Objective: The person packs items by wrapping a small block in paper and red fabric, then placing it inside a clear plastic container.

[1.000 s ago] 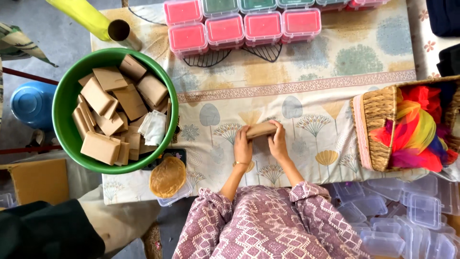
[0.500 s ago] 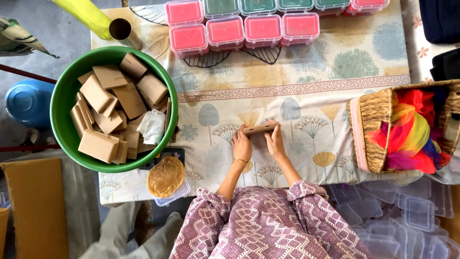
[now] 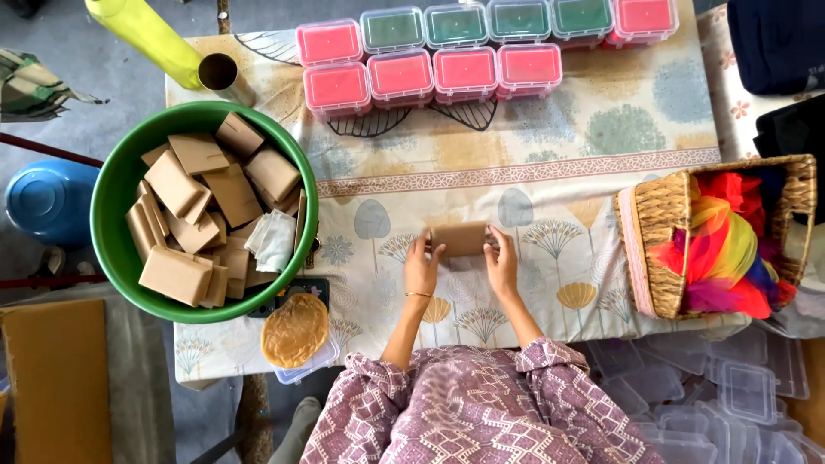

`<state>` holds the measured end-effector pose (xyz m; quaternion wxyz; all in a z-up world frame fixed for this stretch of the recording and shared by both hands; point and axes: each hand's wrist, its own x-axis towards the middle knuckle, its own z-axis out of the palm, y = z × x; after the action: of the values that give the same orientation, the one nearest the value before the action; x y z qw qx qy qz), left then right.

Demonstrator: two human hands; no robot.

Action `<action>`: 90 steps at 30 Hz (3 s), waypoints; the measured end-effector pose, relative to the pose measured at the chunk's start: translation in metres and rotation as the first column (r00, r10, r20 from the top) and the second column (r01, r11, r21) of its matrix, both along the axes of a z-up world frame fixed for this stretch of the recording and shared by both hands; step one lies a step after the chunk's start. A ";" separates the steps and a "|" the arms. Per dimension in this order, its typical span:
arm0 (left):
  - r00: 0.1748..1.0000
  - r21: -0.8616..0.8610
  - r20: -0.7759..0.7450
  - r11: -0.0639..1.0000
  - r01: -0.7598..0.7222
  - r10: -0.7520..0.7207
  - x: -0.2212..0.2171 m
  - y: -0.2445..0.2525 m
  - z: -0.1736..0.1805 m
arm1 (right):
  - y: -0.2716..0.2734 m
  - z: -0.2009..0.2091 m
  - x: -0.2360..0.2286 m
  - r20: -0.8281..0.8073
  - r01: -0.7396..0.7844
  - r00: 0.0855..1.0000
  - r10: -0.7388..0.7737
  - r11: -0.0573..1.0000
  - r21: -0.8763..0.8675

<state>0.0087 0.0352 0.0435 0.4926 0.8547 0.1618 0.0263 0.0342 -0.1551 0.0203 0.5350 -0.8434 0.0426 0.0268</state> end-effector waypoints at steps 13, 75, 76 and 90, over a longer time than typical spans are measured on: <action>0.955 0.217 0.113 0.945 0.244 -0.273 0.016 0.034 0.031 | 0.000 0.050 0.025 -0.066 -0.282 0.959 0.274 0.924 -0.259; 0.901 -0.023 0.017 0.901 0.434 -0.434 -0.048 0.047 0.151 | -0.038 0.041 -0.132 -0.237 -0.306 0.946 0.220 0.847 -0.435; 0.903 -0.016 0.007 0.903 0.430 -0.430 -0.050 0.035 0.192 | -0.037 0.041 -0.132 -0.239 -0.313 0.944 0.228 0.850 -0.424; -0.134 0.178 0.849 0.040 0.983 -0.510 -0.112 -0.040 0.402 | -0.084 0.102 -0.108 -0.042 -0.138 0.990 0.135 0.861 -0.489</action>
<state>-0.1030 -0.0051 0.4457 0.6204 0.4558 -0.6381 0.0100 -0.0742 -0.2393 0.1223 0.3003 -0.9522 -0.0102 0.0557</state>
